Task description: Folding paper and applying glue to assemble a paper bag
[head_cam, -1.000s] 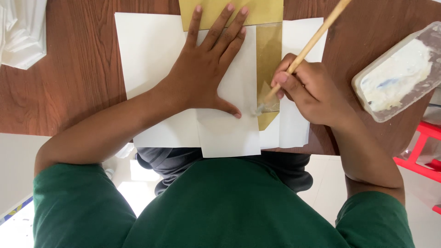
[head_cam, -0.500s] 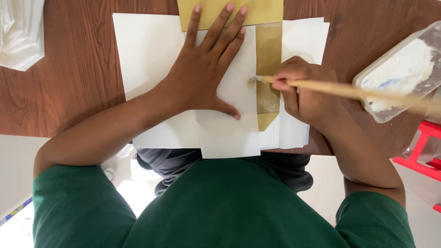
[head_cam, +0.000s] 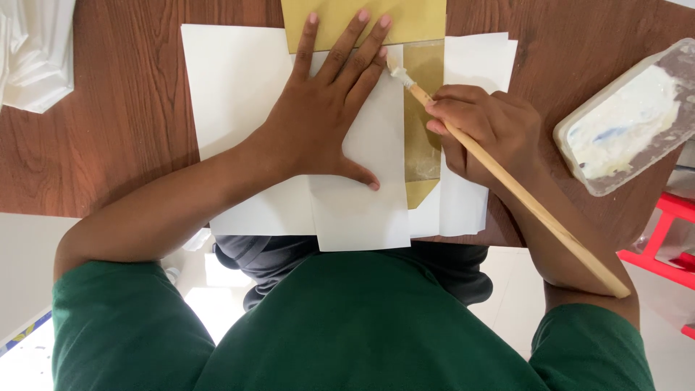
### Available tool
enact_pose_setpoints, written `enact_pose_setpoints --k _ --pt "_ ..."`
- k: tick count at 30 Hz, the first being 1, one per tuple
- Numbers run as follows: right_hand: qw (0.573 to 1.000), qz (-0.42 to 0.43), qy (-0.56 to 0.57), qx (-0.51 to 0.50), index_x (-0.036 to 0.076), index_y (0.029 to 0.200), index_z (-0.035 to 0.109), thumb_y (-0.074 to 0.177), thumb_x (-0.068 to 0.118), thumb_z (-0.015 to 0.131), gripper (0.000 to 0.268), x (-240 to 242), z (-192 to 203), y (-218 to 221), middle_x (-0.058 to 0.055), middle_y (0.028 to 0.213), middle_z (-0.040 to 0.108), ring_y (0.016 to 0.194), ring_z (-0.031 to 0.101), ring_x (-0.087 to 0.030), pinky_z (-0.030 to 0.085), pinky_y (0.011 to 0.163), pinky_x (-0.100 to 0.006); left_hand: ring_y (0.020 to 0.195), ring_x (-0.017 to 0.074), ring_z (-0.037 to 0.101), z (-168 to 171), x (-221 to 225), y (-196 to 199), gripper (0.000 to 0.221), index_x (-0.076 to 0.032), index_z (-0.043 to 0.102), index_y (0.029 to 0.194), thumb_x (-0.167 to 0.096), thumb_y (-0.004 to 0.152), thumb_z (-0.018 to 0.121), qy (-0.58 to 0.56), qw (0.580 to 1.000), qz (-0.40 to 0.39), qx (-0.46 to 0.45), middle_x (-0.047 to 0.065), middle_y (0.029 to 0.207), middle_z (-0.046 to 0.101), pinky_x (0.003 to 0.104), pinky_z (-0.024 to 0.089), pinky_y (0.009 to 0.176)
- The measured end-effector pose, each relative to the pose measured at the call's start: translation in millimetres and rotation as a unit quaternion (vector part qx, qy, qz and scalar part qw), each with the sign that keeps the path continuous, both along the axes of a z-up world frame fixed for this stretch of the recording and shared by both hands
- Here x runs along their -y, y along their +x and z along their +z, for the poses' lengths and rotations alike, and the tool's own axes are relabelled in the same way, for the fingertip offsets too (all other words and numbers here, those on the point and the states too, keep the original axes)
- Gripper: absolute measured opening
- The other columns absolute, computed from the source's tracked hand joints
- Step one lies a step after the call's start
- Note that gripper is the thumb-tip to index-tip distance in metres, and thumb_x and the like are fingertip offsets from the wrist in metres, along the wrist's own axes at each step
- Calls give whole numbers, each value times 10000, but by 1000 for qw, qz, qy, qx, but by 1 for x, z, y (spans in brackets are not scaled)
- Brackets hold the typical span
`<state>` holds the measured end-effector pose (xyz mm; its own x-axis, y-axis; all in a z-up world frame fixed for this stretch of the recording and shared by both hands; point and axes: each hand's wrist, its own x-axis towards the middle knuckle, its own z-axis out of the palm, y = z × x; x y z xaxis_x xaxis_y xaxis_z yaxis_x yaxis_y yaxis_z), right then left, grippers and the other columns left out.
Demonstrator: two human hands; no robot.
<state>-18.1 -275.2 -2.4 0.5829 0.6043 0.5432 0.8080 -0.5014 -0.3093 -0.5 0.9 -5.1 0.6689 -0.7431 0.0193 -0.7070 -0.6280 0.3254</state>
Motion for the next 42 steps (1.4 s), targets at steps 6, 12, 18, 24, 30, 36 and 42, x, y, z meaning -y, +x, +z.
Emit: enact_pose_setpoints --k 6,12,18,24,30,36,42 --pt "999 20 36 -21 -5 959 640 1098 139 558 215 -6 -1 -3 -127 837 746 799 794 -301 513 557 -333 1592 416 30 3 1 1 1583 166 336 1640 -1018 617 574 8 1000 -3 -14 254 1727 95 722 -31 1213" --pt "952 80 126 -267 18 920 567 1092 234 436 306 -12 14 -10 -56 614 508 507 467 -198 373 478 -295 1580 445 52 2 1 1 1590 173 336 1623 -1031 609 561 1 1000 -6 -8 264 1716 110 747 -12 1198" --pt "888 71 154 -428 6 866 568 1094 289 430 389 -5 12 -9 -59 636 569 455 504 -108 366 398 -220 1585 433 40 4 1 1 1580 190 336 1623 -1007 621 579 -10 1000 -4 -21 270 1721 115 727 -40 1203" --pt "923 -46 97 -369 -21 989 621 1135 248 449 350 -8 20 -7 -126 863 685 713 629 -194 455 616 -288 1598 429 61 0 1 0 1585 173 379 1626 -1030 614 584 6 1000 -1 6 263 1732 120 723 -17 1214" --pt "962 -22 14 -272 9 823 626 1118 203 496 376 -9 23 -14 -94 793 664 809 668 -244 489 599 -321 1596 417 28 1 0 1 1586 172 343 1641 -1026 624 555 2 1000 -3 -14 252 1733 94 720 -39 1215" --pt "996 53 25 66 36 968 664 1053 183 724 180 -3 -8 -2 -151 845 735 634 676 -194 540 494 -317 1597 406 13 2 1 0 1570 154 319 1653 -1009 622 537 11 1000 1 -19 252 1734 85 719 -39 1219" --pt "989 125 48 63 75 813 570 1037 220 627 273 -12 4 -7 -103 756 674 522 607 -176 442 447 -285 1584 436 49 6 1 1 1571 174 307 1632 -1007 627 557 -11 1000 -3 -28 268 1717 108 727 -35 1204"
